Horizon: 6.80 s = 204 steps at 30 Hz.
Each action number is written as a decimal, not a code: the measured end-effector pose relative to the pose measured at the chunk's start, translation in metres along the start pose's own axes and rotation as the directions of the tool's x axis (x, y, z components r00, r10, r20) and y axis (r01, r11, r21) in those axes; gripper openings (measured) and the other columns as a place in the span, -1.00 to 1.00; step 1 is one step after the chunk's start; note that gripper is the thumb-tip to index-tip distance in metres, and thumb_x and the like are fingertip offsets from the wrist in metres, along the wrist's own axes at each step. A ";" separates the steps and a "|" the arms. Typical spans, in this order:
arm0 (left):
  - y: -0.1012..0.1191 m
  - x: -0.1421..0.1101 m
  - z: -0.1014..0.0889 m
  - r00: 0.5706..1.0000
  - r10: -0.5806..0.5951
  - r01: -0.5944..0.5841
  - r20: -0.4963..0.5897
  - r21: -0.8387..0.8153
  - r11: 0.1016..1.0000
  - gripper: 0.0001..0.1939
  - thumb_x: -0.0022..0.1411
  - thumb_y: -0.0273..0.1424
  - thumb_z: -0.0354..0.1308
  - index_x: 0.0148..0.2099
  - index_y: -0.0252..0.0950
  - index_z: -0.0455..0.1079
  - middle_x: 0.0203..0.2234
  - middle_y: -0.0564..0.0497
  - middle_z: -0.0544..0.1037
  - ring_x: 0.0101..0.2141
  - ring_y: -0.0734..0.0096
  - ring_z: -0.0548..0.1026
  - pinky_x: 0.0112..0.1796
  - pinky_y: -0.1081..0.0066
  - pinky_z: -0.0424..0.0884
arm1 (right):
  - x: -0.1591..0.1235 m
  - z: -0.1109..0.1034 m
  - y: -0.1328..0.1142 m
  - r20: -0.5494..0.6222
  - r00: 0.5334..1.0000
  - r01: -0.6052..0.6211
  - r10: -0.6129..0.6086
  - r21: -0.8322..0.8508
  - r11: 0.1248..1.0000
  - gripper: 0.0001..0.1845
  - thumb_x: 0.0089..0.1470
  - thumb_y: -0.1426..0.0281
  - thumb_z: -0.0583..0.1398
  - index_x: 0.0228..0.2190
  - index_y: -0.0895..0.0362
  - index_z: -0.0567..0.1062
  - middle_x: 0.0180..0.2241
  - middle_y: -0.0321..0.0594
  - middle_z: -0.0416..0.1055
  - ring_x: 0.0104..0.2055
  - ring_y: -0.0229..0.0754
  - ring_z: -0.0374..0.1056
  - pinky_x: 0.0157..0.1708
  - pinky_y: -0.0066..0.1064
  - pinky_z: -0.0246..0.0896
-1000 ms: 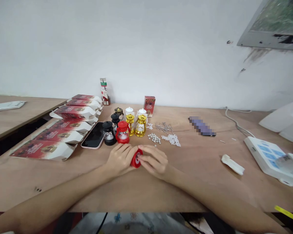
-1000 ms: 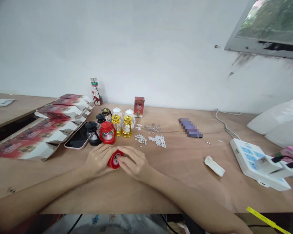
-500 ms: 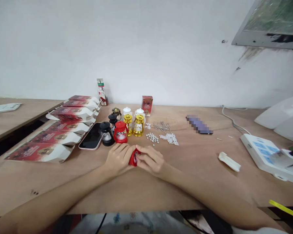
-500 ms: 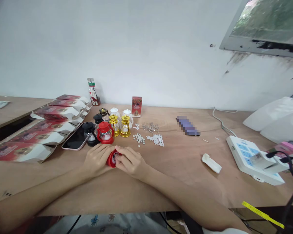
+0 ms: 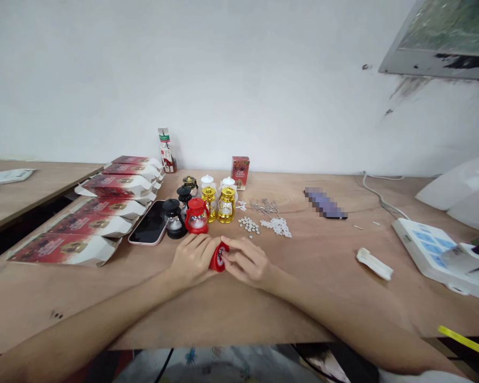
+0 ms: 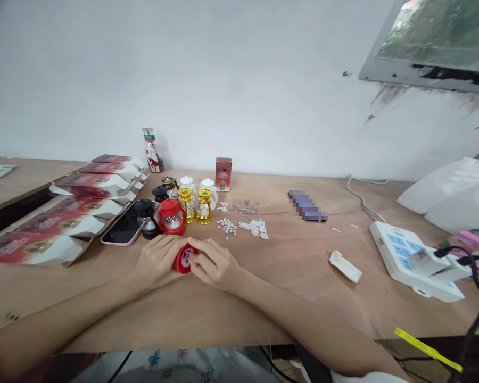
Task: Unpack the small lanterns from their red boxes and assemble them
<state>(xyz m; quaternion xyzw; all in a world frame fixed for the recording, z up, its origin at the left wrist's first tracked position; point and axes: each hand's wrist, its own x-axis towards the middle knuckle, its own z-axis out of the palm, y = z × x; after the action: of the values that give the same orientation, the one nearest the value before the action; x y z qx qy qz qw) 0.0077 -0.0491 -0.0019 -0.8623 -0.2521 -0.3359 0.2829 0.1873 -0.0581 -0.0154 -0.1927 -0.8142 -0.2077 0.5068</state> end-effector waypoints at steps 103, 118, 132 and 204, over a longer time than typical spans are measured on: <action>-0.003 0.002 -0.001 1.000 -0.002 0.002 0.026 0.004 1.000 -0.70 0.30 -0.29 -0.10 -0.15 -0.39 0.33 -0.43 -0.09 0.56 -0.43 0.31 0.49 -0.37 0.37 0.31 | 0.001 0.002 -0.009 0.088 0.981 -0.182 0.174 0.086 0.980 -0.93 0.12 0.56 0.10 -0.32 0.23 0.37 -0.28 -0.02 0.39 -0.20 -0.17 0.35 -0.24 -0.38 0.37; -0.002 0.002 -0.001 1.000 0.009 -0.009 0.022 -0.011 1.000 -0.69 0.30 -0.28 -0.12 -0.16 -0.40 0.34 -0.44 -0.07 0.56 -0.43 0.32 0.49 -0.37 0.37 0.31 | 0.001 0.002 -0.004 0.113 0.989 -0.104 0.096 0.067 0.992 -0.93 0.13 0.55 0.07 -0.30 0.21 0.33 -0.34 -0.07 0.38 -0.27 -0.21 0.34 -0.30 -0.44 0.36; -0.001 0.002 -0.002 1.000 0.014 -0.014 0.018 -0.013 1.000 -0.66 0.30 -0.27 -0.11 -0.15 -0.43 0.34 -0.43 -0.10 0.56 -0.42 0.30 0.49 -0.38 0.36 0.29 | 0.002 -0.002 -0.006 0.090 0.991 -0.109 0.104 0.057 0.992 -0.92 0.07 0.57 0.13 -0.33 0.21 0.37 -0.35 -0.08 0.44 -0.30 -0.22 0.39 -0.32 -0.46 0.36; -0.006 -0.003 0.004 0.984 -0.139 0.155 0.115 -0.146 0.977 -0.33 0.21 -0.10 0.04 0.24 -0.34 0.03 -0.19 -0.18 0.44 -0.21 0.21 0.47 -0.23 0.31 0.43 | -0.004 -0.004 0.015 0.167 0.951 -0.304 0.261 0.342 0.889 -0.79 0.07 0.50 0.07 -0.22 0.15 0.40 -0.14 -0.03 0.37 -0.20 -0.24 0.39 -0.23 -0.37 0.40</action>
<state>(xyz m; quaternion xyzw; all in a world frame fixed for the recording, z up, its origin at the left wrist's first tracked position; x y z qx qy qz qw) 0.0042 -0.0429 -0.0046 -0.8768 -0.3030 -0.3291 0.1761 0.1995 -0.0483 -0.0159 -0.2238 -0.8297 0.0344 0.5103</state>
